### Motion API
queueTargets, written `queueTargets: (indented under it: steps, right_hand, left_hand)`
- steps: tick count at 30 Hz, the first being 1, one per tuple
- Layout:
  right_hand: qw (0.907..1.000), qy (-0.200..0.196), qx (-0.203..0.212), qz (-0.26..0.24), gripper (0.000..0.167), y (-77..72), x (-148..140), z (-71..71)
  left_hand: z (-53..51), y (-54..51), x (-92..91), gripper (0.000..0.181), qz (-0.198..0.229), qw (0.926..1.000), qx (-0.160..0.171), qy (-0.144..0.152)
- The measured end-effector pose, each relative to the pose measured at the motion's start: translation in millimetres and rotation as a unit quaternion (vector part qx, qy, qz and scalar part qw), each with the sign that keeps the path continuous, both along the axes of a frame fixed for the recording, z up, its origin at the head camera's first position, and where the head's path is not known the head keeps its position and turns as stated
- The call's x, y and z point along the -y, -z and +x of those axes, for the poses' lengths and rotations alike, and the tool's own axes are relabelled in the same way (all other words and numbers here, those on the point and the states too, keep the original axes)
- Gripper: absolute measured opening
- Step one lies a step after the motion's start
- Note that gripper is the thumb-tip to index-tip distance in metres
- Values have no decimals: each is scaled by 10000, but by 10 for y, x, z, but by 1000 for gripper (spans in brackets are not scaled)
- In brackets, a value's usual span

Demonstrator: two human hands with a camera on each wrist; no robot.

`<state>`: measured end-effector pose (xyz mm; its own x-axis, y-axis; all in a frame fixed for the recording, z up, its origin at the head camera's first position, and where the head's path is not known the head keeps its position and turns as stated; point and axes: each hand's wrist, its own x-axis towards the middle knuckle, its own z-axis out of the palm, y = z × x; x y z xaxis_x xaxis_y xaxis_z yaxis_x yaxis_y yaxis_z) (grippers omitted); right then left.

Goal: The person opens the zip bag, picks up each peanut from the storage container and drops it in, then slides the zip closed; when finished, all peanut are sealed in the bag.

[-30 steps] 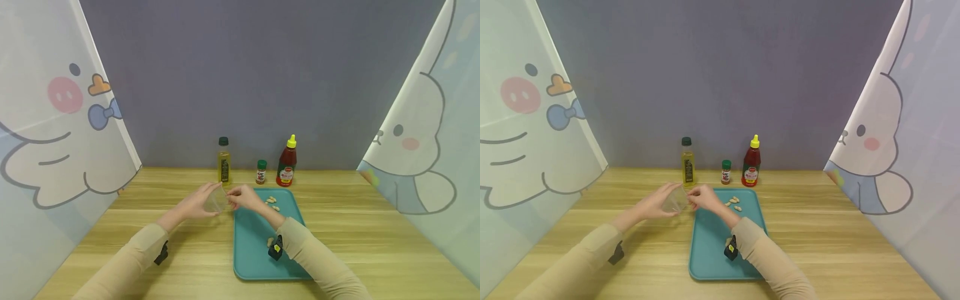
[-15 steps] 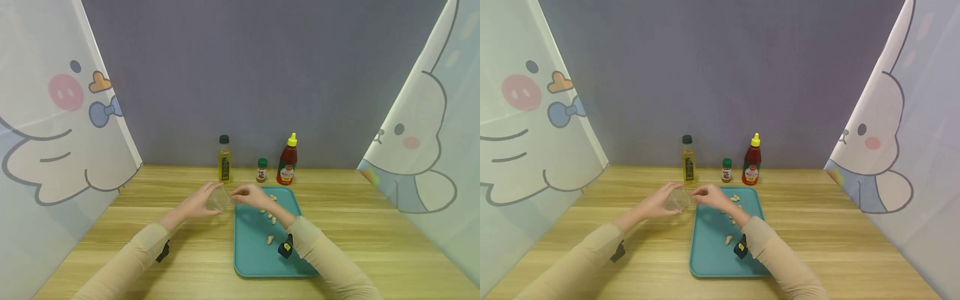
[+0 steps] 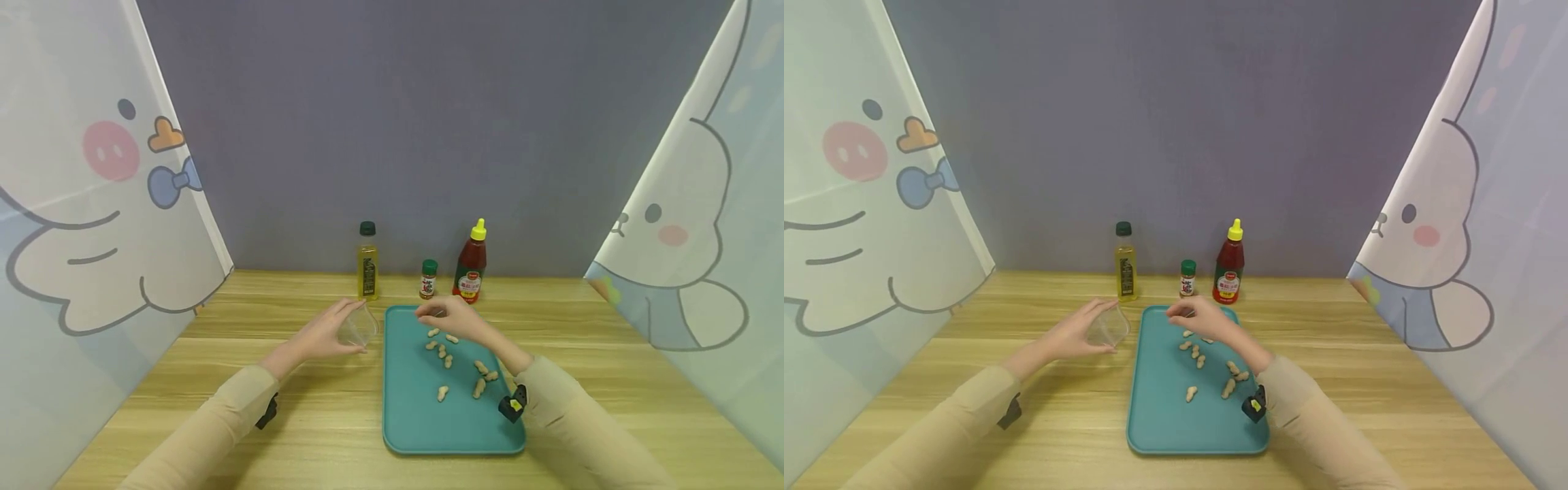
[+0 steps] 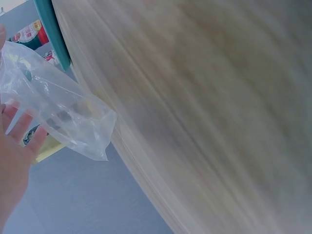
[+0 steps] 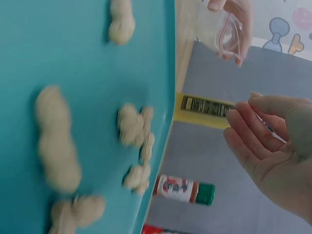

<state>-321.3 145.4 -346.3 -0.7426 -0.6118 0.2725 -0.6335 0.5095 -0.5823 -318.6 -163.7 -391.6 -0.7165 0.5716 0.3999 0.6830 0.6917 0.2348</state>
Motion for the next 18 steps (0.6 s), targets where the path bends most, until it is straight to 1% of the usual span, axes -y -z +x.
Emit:
queueTargets:
  steps: [3,5,10,12,18]
  right_hand:
    - [9999,71,-111,-41,20,8,-136,43]
    - [9999,39,-127,-76,20,27,-225,76]
    - [10000,56,52,-59,21,96,-413,179]
    - [9998,166,110,39,23,135,-479,217]
    - [9981,518,45,336,26,263,-664,284]
  left_hand:
    - [7,-4,0,92,-3,10000,-3,-4]
    - [11,-3,-1,92,1,10000,-3,1]
    - [10,5,-2,93,-94,10000,-26,-15]
    - [6,8,-2,94,-144,9999,-50,-23]
    - [6,15,-8,95,-213,9997,-118,-30]
